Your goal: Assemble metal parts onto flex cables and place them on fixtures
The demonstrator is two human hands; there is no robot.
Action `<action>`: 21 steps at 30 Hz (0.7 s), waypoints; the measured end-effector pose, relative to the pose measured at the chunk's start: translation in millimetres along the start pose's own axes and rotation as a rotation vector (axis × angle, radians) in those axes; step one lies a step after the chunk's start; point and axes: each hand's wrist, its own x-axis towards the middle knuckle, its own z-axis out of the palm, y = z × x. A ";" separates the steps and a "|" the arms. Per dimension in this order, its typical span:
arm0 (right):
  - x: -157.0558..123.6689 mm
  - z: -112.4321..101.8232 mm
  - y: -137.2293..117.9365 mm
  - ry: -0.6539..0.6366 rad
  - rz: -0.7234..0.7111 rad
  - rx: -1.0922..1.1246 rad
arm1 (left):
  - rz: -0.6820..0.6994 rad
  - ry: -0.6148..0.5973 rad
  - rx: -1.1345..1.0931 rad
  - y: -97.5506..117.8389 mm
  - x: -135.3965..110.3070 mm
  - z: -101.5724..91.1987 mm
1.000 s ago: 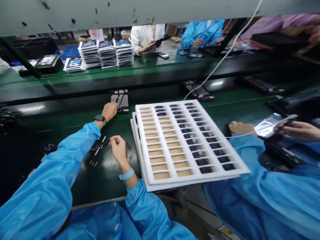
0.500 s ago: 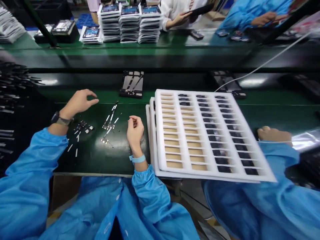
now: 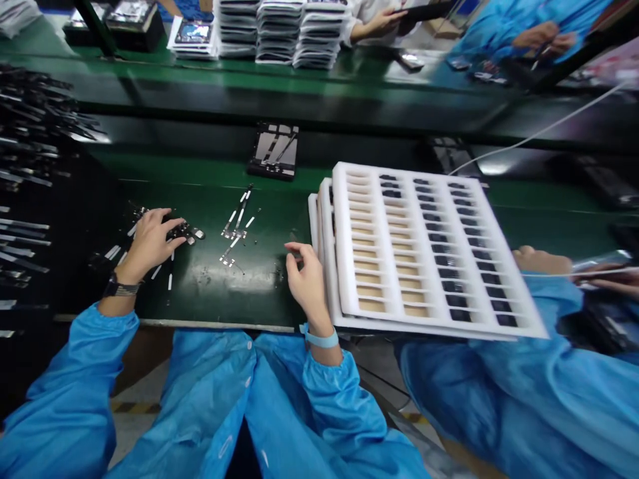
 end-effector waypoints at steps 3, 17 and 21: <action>-3.7 0.6 9.5 0.005 0.002 -0.025 | 0.033 -0.024 -0.026 3.7 11.2 3.5; 8.3 -58.3 -92.7 -0.110 -0.197 -0.111 | 0.072 0.026 -0.037 -26.5 24.3 9.6; 10.3 -105.3 -110.3 -0.091 -0.286 -0.249 | 0.067 0.042 -0.014 -24.6 21.6 1.7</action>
